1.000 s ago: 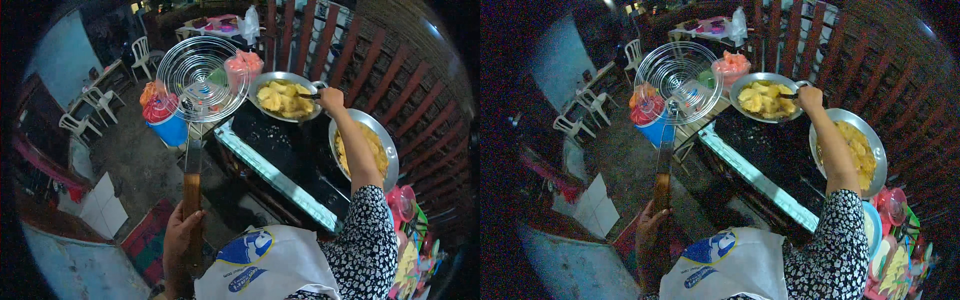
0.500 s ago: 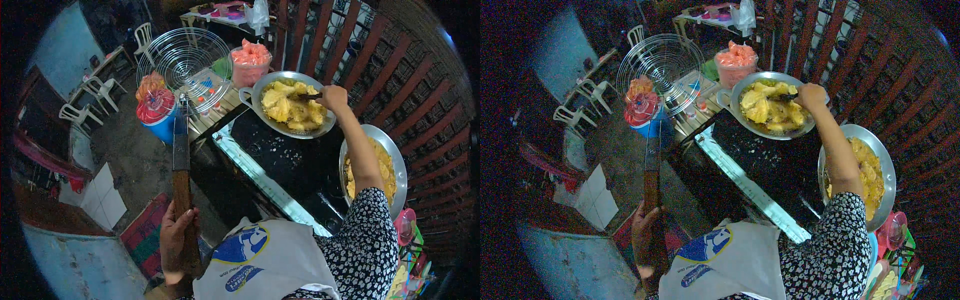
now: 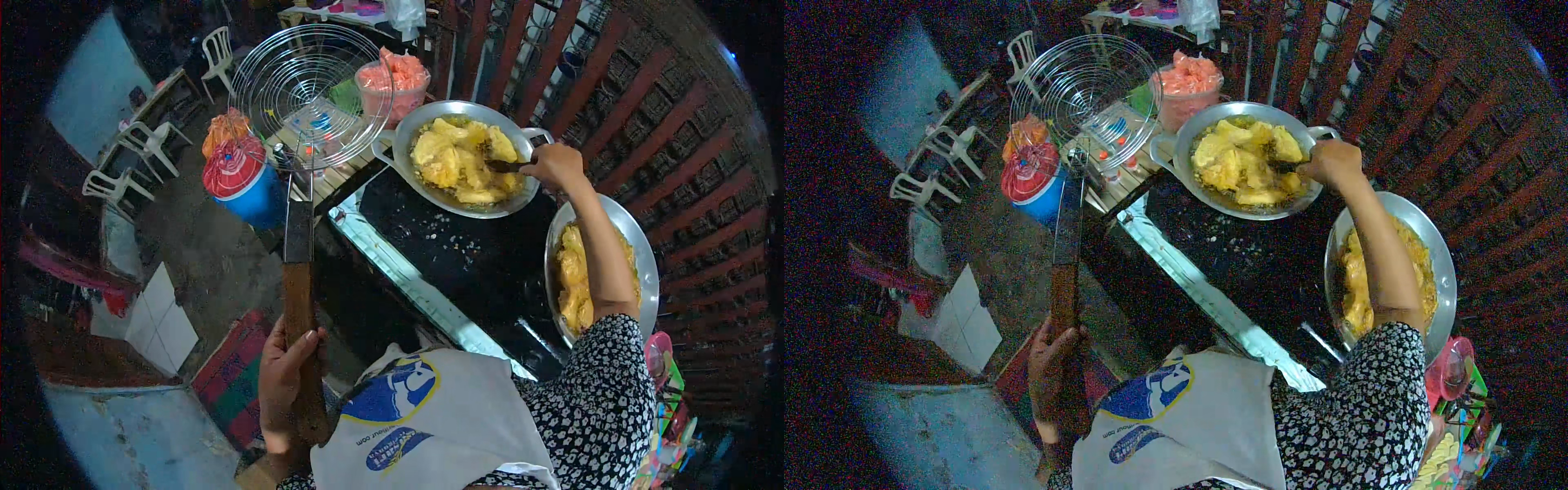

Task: The person prepares and deep-fries banana slices. They cut bananas into wedges, coat them in batter, and fry them in hot oil using a slotted spoon and tongs. Finished pieces are transferred to a tray while more slices are prepared.

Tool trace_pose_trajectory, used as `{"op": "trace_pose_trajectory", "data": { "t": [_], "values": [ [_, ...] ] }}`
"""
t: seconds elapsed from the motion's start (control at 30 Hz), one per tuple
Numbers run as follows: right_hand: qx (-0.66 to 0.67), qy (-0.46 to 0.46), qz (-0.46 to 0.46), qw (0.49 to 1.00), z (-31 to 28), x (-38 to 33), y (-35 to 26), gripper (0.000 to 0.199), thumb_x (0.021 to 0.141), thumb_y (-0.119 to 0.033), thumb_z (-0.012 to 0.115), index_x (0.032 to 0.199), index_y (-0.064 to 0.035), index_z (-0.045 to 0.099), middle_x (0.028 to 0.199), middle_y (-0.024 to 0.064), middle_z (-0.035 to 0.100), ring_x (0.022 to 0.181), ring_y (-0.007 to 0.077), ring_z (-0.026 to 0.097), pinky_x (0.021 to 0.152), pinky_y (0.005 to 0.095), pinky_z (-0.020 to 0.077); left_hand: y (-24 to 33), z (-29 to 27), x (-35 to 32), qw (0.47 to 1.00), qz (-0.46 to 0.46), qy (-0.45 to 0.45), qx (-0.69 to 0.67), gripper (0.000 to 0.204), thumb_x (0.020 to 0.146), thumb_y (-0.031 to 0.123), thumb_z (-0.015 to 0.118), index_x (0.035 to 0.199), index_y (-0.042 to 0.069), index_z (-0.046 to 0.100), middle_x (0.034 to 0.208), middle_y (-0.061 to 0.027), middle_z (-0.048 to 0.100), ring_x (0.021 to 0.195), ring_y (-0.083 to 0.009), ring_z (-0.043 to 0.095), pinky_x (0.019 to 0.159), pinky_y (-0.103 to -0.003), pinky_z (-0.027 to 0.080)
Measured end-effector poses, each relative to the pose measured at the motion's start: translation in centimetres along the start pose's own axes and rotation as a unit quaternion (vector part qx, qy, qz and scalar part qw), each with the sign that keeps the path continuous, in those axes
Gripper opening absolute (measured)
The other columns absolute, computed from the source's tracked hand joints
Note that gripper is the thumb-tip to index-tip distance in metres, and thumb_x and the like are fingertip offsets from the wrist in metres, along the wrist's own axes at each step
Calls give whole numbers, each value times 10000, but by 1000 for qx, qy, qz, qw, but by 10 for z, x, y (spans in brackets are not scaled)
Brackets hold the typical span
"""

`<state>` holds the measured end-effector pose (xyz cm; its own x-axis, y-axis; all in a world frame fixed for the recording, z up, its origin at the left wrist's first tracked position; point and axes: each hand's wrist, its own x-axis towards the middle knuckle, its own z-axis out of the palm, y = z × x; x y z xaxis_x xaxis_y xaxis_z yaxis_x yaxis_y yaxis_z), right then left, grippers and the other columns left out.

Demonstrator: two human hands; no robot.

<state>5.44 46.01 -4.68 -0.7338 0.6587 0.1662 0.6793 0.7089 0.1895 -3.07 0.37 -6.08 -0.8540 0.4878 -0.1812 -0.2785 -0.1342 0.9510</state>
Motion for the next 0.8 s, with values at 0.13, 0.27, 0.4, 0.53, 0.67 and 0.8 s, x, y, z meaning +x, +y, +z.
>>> {"op": "trace_pose_trajectory", "data": {
  "t": [0.13, 0.27, 0.4, 0.53, 0.67, 0.8],
  "values": [
    [-56, 35, 23, 998, 30, 1, 10, 395, 622, -448, 652, 888, -156, 664, 787, 110, 637, 765, 274, 615, 667, 388, 485, -7, 7, 7, 1000, -4, -7, -3, 377, 791, 142, 612, 1133, 54, 482, 842, -15, 590, 648, -73, 537, 537, -202, 429],
    [42, 37, -7, 998, 13, -13, 3, 422, 638, -456, 647, 928, -149, 652, 770, 131, 630, 754, 279, 612, 642, 399, 480, -4, 10, 7, 999, -26, -23, 20, 364, 807, 125, 595, 1139, 43, 473, 846, -18, 588, 697, -75, 553, 582, -207, 453],
    [6, 70, -67, 995, 23, -30, -27, 444, 637, -428, 672, 968, -133, 636, 747, 124, 629, 698, 276, 617, 602, 388, 481, -9, 16, 7, 1000, -20, -14, -14, 366, 809, 131, 597, 1139, 35, 470, 847, -21, 589, 725, -74, 561, 594, -209, 458],
    [-11, 128, -56, 990, 31, -22, -19, 373, 616, -426, 688, 801, -107, 635, 677, 107, 623, 625, 273, 617, 557, 378, 490, -6, 6, 12, 999, -39, -26, 5, 381, 802, 132, 607, 1143, 36, 468, 848, -25, 593, 728, -71, 560, 601, -203, 450],
    [-29, 117, -21, 993, 25, -19, -13, 349, 604, -412, 696, 732, -93, 632, 654, 104, 621, 597, 270, 614, 537, 376, 491, -1, 7, 12, 998, -37, -19, 47, 389, 797, 137, 615, 1144, 39, 469, 839, -22, 597, 717, -76, 565, 611, -205, 456],
    [-10, 115, -14, 993, 24, -21, -19, 350, 615, -404, 688, 782, -100, 639, 671, 103, 627, 619, 266, 622, 543, 371, 495, 4, 2, 23, 999, -31, -20, 34, 415, 791, 162, 625, 1158, 46, 468, 829, -10, 599, 668, -71, 554, 561, -207, 442]
  ]
}}
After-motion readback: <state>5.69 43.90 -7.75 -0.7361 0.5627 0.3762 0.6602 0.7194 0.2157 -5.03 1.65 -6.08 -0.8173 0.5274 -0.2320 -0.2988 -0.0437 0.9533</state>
